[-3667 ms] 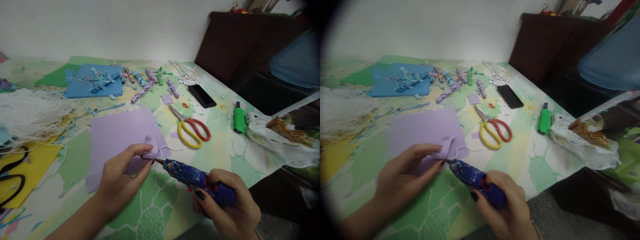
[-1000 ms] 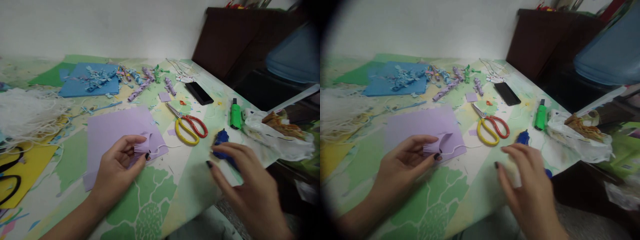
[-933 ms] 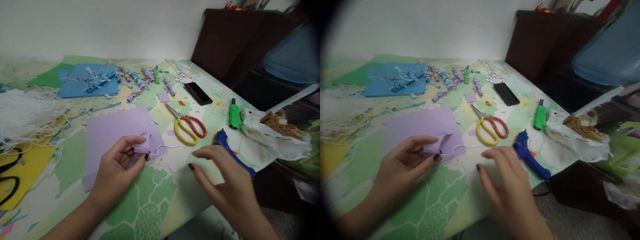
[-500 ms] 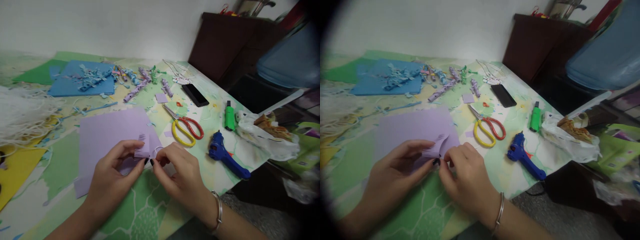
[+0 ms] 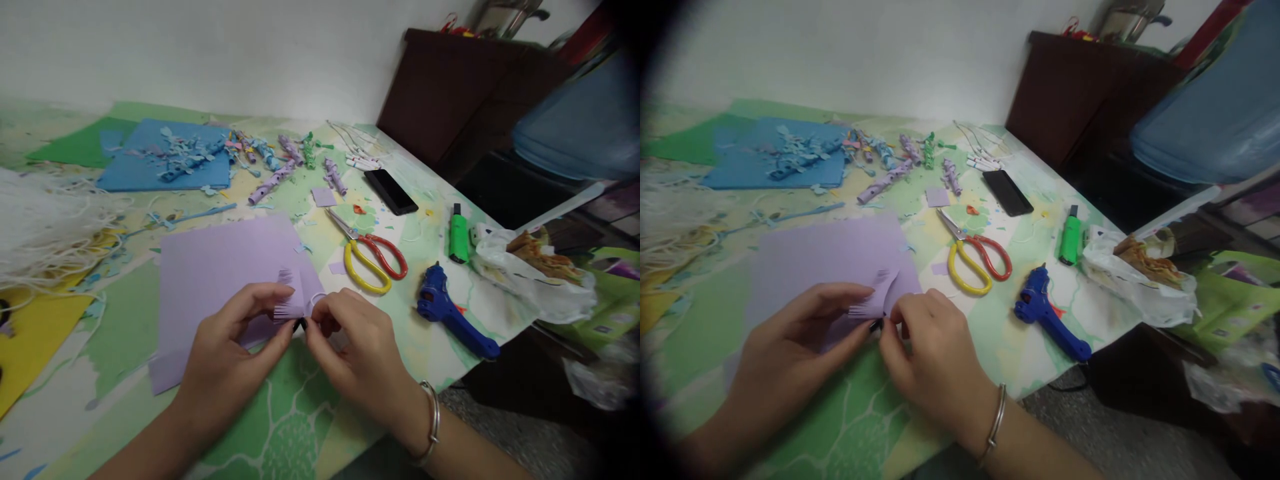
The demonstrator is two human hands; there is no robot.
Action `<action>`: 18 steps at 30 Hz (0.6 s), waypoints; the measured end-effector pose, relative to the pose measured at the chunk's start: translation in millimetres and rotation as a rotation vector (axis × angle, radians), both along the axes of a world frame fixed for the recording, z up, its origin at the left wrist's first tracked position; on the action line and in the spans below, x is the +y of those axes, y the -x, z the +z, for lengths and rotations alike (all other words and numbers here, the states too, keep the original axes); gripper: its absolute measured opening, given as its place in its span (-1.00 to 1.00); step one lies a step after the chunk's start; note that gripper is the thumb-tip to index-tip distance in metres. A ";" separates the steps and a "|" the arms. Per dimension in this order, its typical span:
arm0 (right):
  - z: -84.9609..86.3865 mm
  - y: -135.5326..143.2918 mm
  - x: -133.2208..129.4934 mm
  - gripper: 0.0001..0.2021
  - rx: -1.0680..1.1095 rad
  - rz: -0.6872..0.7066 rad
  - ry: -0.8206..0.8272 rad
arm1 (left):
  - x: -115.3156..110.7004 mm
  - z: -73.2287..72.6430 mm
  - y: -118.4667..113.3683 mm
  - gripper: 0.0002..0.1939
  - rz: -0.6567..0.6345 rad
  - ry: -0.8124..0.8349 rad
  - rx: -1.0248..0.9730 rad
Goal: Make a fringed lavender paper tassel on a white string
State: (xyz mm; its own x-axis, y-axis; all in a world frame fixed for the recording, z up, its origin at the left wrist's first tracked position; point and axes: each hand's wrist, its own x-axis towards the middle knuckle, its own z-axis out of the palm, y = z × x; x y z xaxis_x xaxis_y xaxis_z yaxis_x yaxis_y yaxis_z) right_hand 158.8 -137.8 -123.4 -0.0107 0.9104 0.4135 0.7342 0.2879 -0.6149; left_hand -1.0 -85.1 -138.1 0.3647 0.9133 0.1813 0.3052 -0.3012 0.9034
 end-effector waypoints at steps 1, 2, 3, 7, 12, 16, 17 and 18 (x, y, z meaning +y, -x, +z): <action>0.1 0.2 0.0 -0.90 0.003 -0.005 0.009 | 0.0 -0.1 0.2 -0.78 0.001 -0.004 0.004; 0.2 0.4 -0.1 -0.90 0.008 -0.009 0.020 | -0.2 -0.1 0.5 -0.78 0.002 -0.006 0.012; 0.3 0.5 -0.3 -0.91 0.012 -0.011 0.031 | -0.4 0.1 0.9 -0.78 0.001 -0.013 0.021; 1.0 0.5 -1.4 -0.91 0.044 -0.017 0.063 | -1.5 0.6 2.6 -0.76 -0.002 -0.052 0.041; 2.0 -1.2 -2.2 -0.90 0.081 -0.016 0.104 | -2.0 2.8 0.9 -0.77 0.009 -0.030 0.024; 0.9 -3.5 0.1 -0.89 0.087 -0.045 0.113 | -0.7 7.4 -2.4 -0.78 0.071 0.089 -0.047; 0.7 -4.8 0.6 -0.90 0.092 -0.051 0.112 | 0.2 8.4 -2.9 -0.78 0.079 0.133 -0.079; 0.9 -6.7 0.4 -0.91 0.101 -0.054 0.109 | 1.3 9.3 -3.2 -0.77 0.083 0.176 -0.112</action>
